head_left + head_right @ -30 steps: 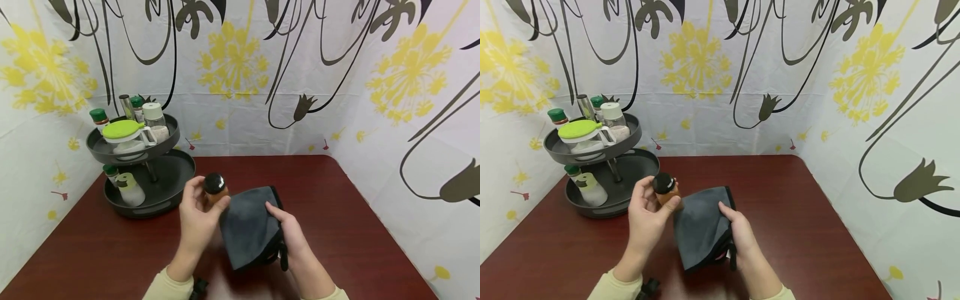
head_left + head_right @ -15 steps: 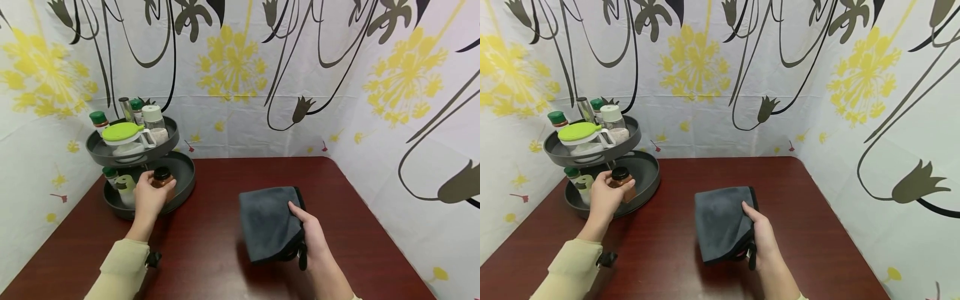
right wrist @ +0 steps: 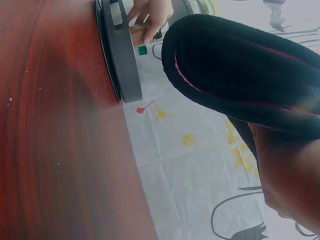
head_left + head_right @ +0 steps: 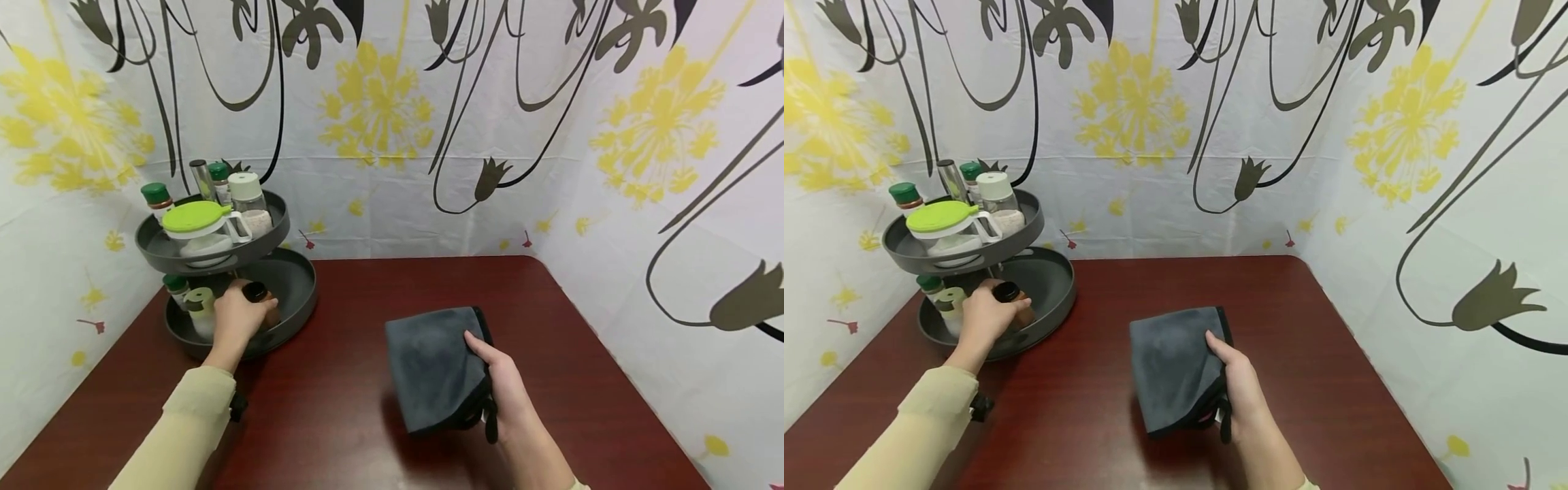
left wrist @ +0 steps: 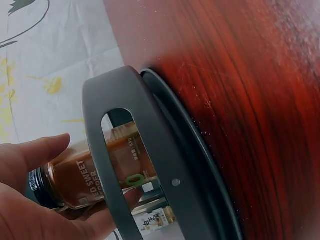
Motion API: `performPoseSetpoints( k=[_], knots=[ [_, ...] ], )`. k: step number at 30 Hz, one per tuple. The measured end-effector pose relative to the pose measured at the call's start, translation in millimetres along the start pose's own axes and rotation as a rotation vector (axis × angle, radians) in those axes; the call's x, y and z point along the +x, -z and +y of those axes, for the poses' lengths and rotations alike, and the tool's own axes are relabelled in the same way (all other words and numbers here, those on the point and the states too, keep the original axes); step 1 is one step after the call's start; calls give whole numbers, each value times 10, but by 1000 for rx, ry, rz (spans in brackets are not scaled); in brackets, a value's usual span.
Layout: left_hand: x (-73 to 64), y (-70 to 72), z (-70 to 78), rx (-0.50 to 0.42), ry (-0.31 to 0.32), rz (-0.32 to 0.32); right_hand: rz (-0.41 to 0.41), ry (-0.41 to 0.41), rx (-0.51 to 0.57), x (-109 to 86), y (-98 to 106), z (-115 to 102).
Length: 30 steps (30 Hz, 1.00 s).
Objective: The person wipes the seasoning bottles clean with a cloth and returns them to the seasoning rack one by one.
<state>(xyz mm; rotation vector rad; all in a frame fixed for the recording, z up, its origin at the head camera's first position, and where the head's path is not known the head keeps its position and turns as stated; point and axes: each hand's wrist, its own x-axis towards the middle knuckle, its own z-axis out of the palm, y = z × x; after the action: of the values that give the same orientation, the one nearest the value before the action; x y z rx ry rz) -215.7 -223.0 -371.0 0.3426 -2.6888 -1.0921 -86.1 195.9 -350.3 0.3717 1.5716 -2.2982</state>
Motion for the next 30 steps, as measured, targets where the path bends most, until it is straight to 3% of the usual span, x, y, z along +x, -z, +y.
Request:
performPoseSetpoints(
  k=[7, 15, 19, 23, 26, 30],
  knots=[
    [41, -12, -25, 51, -17, -30, -8, 0, -6, 15, -26, -3],
    [4, 52, 17, 125, -55, -112, -15, 1, -34, 13, -60, -15],
    [-107, 82, 125, 143, -133, -55, 6, 11, -42, 14, -58, -9],
    [-270, 86, 240, 126, -248, 17, 47, 26, -135, 73, -80, -7],
    [-385, 85, 313, 98, -310, 43, 34, 15, -175, 176, -116, -32],
    [-520, 77, 408, 71, -361, 61, -61, -40, -53, 394, -171, -99]
  ],
)
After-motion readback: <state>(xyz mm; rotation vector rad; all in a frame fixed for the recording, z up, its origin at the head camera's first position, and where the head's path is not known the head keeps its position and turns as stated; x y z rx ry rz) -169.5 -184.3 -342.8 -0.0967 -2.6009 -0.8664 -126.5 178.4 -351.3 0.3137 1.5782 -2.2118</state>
